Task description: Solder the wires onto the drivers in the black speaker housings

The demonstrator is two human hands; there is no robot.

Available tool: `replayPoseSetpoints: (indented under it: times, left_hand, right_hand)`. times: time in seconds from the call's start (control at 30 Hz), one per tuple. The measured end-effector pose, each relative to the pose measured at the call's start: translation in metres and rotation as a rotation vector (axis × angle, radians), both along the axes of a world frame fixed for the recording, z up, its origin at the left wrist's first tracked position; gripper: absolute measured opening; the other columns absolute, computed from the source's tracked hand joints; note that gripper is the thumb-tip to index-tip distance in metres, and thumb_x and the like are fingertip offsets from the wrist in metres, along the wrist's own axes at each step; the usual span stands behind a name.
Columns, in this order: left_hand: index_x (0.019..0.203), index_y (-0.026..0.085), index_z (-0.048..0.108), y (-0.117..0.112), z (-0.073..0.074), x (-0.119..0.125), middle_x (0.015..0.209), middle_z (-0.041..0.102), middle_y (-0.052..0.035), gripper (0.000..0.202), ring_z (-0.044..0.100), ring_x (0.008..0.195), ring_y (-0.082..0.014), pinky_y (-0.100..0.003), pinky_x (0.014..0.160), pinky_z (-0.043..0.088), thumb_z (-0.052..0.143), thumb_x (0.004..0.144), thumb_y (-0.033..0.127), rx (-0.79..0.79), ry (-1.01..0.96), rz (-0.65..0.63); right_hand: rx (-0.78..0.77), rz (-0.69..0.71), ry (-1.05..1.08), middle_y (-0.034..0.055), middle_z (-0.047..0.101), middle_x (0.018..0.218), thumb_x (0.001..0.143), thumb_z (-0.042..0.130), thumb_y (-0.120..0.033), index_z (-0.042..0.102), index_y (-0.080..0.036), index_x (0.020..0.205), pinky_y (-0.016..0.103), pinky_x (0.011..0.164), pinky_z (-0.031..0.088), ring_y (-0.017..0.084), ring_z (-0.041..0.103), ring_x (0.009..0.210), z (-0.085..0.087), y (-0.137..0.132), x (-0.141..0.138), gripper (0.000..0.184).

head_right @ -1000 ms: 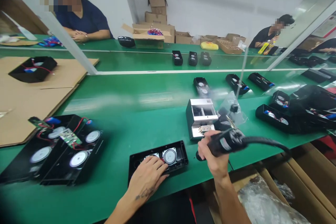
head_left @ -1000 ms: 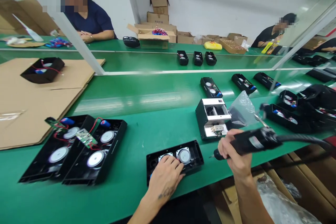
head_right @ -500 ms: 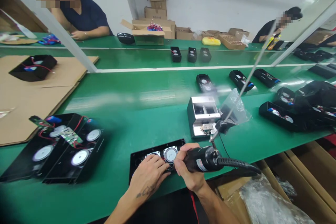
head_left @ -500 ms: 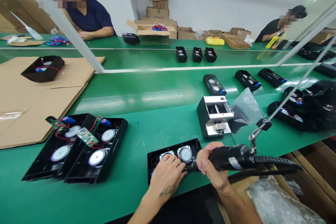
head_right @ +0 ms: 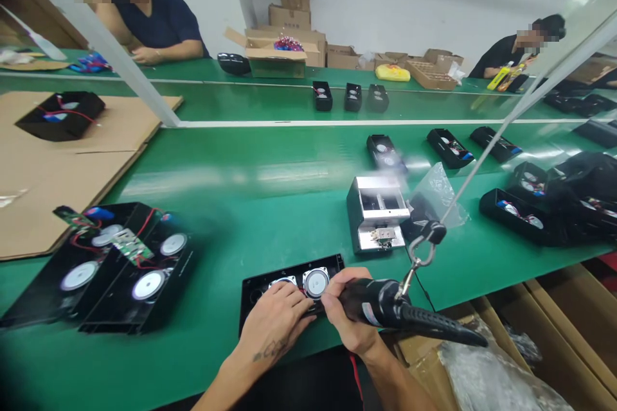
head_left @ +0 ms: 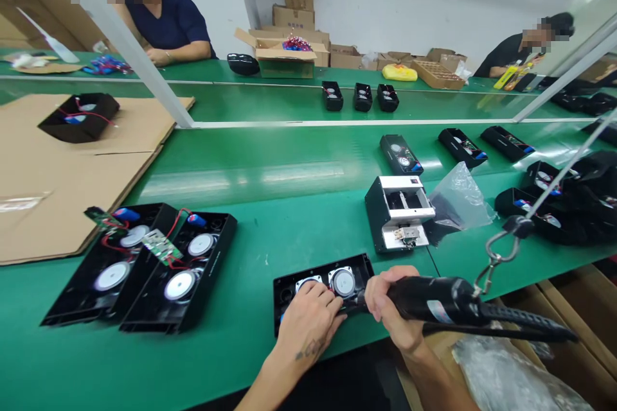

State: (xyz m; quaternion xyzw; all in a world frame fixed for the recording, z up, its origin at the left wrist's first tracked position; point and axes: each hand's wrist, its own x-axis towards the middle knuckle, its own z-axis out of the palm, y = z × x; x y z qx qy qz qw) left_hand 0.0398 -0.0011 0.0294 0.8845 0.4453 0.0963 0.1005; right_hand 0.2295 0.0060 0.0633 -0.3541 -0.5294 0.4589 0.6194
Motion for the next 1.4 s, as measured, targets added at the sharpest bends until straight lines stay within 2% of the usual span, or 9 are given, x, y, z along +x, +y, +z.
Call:
replayPoseSetpoints:
  times: [0.1, 0.2, 0.33, 0.47, 0.6, 1.0, 1.2, 1.3, 1.4]
  left_hand:
    - [0.107, 0.023, 0.074, -0.003, -0.002, -0.004, 0.094, 0.077, -0.0033, 0.019, 0.070, 0.094, -0.0251, -0.044, 0.092, 0.055, 0.078, 0.098, 0.039, 0.052, -0.108, 0.018]
    - [0.115, 0.023, 0.074, -0.005, -0.002, -0.009, 0.104, 0.079, -0.0052, 0.028, 0.072, 0.108, -0.0267, -0.044, 0.099, 0.058, 0.079, 0.098, 0.044, 0.107, -0.299, 0.040]
    - [0.119, 0.026, 0.076, -0.004, 0.000, -0.013, 0.103, 0.080, -0.0032, 0.024, 0.073, 0.115, -0.0254, -0.043, 0.102, 0.060, 0.079, 0.098, 0.038, 0.143, -0.411, 0.031]
    - [0.105, 0.030, 0.079, -0.002, 0.000, -0.011, 0.094, 0.080, 0.0016, 0.006, 0.074, 0.108, -0.0203, -0.040, 0.104, 0.058, 0.075, 0.101, 0.030, 0.165, -0.440, -0.004]
    - [0.097, 0.029, 0.080, -0.002, 0.000, -0.009, 0.090, 0.081, 0.0028, 0.012, 0.075, 0.104, -0.0182, -0.038, 0.102, 0.057, 0.070, 0.105, 0.030, 0.170, -0.499, 0.014]
    - [0.092, 0.026, 0.076, -0.003, 0.006, -0.007, 0.086, 0.078, 0.0016, 0.017, 0.074, 0.094, -0.0180, -0.037, 0.096, 0.056, 0.067, 0.105, 0.028, 0.156, -0.530, 0.024]
    - [0.091, 0.025, 0.075, -0.004, 0.005, -0.007, 0.085, 0.077, 0.0013, 0.019, 0.073, 0.091, -0.0174, -0.038, 0.097, 0.055, 0.064, 0.106, 0.028, 0.183, -0.507, 0.020]
    - [0.092, 0.025, 0.073, -0.005, 0.004, -0.005, 0.088, 0.077, -0.0001, 0.018, 0.073, 0.095, -0.0203, -0.040, 0.099, 0.055, 0.071, 0.103, 0.038, 0.160, -0.475, 0.054]
    - [0.098, 0.023, 0.072, -0.007, 0.001, -0.003, 0.097, 0.079, -0.0035, 0.032, 0.073, 0.102, -0.0263, -0.047, 0.104, 0.054, 0.083, 0.092, 0.052, 0.123, -0.360, 0.107]
  right_hand:
    - [0.069, 0.038, 0.110, -0.0106, 0.049, 0.063, 0.105, 0.063, -0.026, 0.054, -0.036, 0.122, 0.026, 0.047, 0.040, 0.012, 0.046, 0.046, 0.015, 0.000, 0.001, 0.021]
    - [0.078, 0.059, 0.173, -0.0104, 0.046, 0.061, 0.106, 0.062, -0.028, 0.056, -0.037, 0.122, 0.026, 0.047, 0.039, 0.012, 0.044, 0.046, 0.028, -0.003, 0.000, 0.020]
    - [0.076, 0.075, 0.198, -0.0107, 0.045, 0.060, 0.106, 0.061, -0.030, 0.056, -0.037, 0.121, 0.026, 0.048, 0.039, 0.012, 0.041, 0.045, 0.037, -0.007, -0.004, 0.017]
    - [0.077, 0.097, 0.239, -0.0104, 0.045, 0.059, 0.105, 0.063, -0.030, 0.056, -0.037, 0.120, 0.026, 0.050, 0.039, 0.012, 0.040, 0.046, 0.041, -0.010, -0.007, 0.018]
    - [0.080, 0.082, 0.241, -0.0095, 0.045, 0.059, 0.106, 0.061, -0.029, 0.057, -0.038, 0.120, 0.026, 0.051, 0.039, 0.013, 0.042, 0.048, 0.045, -0.011, -0.006, 0.017]
    - [0.081, 0.093, 0.184, -0.0099, 0.045, 0.060, 0.106, 0.060, -0.030, 0.056, -0.038, 0.121, 0.027, 0.050, 0.040, 0.013, 0.041, 0.046, 0.041, -0.012, -0.006, 0.018]
    - [0.107, 0.129, 0.116, -0.0090, 0.049, 0.062, 0.105, 0.060, -0.027, 0.054, -0.037, 0.125, 0.029, 0.052, 0.043, 0.014, 0.047, 0.048, 0.038, -0.014, -0.007, 0.023]
    - [0.103, 0.143, 0.097, -0.0080, 0.050, 0.064, 0.104, 0.060, -0.024, 0.054, -0.037, 0.126, 0.031, 0.052, 0.044, 0.016, 0.049, 0.050, 0.035, -0.014, -0.006, 0.026]
    - [0.069, 0.108, 0.100, -0.0073, 0.052, 0.065, 0.103, 0.060, -0.023, 0.055, -0.040, 0.127, 0.033, 0.052, 0.045, 0.017, 0.051, 0.051, 0.028, -0.015, 0.000, 0.030]
